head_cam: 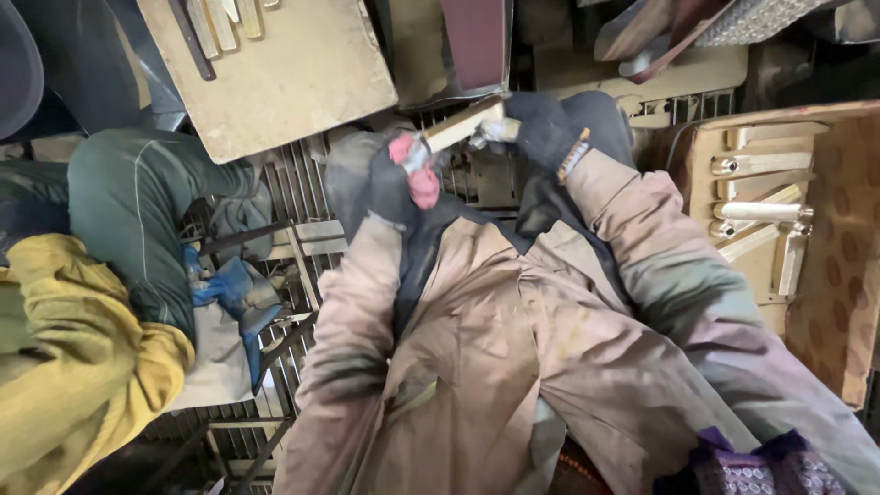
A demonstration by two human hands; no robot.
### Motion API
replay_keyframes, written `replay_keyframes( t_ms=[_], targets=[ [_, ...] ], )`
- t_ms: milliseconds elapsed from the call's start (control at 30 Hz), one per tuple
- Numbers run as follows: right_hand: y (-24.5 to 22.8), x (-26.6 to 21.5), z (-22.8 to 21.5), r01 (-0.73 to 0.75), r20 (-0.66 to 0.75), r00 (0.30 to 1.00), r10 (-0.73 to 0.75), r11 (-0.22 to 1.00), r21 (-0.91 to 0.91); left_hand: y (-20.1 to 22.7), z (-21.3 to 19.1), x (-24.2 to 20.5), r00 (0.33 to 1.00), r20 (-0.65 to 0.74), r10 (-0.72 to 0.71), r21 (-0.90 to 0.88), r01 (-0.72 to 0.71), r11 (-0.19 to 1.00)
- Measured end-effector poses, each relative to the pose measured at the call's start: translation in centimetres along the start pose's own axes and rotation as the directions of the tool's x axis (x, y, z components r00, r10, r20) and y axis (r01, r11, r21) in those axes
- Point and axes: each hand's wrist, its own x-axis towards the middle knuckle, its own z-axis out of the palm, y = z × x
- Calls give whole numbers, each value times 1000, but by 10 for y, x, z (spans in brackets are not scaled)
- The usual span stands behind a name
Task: The person sits on the floor and uses a belt sander to smooth a small wooden piece. They repeatedly press the wood against the moving belt, rotate it to sand different edges, and place the finished piece into a nearby box.
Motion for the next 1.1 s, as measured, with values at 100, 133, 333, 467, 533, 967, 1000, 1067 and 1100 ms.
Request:
replay_keyframes(
  t_ms=[100,133,333,467,533,967,1000,1067,1100],
  targets=[
    [-25,-28,5,51,79,995,-60,993,111,3,57,-46,959,-253,-131,160,175,971],
    [-34,-40,6,46,89,994,-60,988,149,2,72,-58,960,-250,-124,196,176,965],
    [-67,-98,5,161,14,987,-161,987,28,-14,100,-76,999,-40,26,454,-5,891],
    [-62,-107,0,147,31,981,-191,841,520,-27,89,-69,998,62,17,444,-43,895],
    [-55,-104,-4,-64,60,998,26,562,824,-32,85,-68,991,113,78,591,-130,796],
    [-45,-123,-14,227,37,964,-261,891,393,-45,87,-66,992,86,89,753,-123,647],
    [-48,-131,-14,259,27,957,-289,892,371,-45,89,-65,992,88,94,731,-128,671],
    [-52,-137,-14,195,13,972,-236,831,522,-46,94,-63,990,97,106,725,-143,674],
    [-53,-138,-14,98,24,988,-155,732,674,-45,97,-62,988,101,113,721,-151,676]
  ],
)
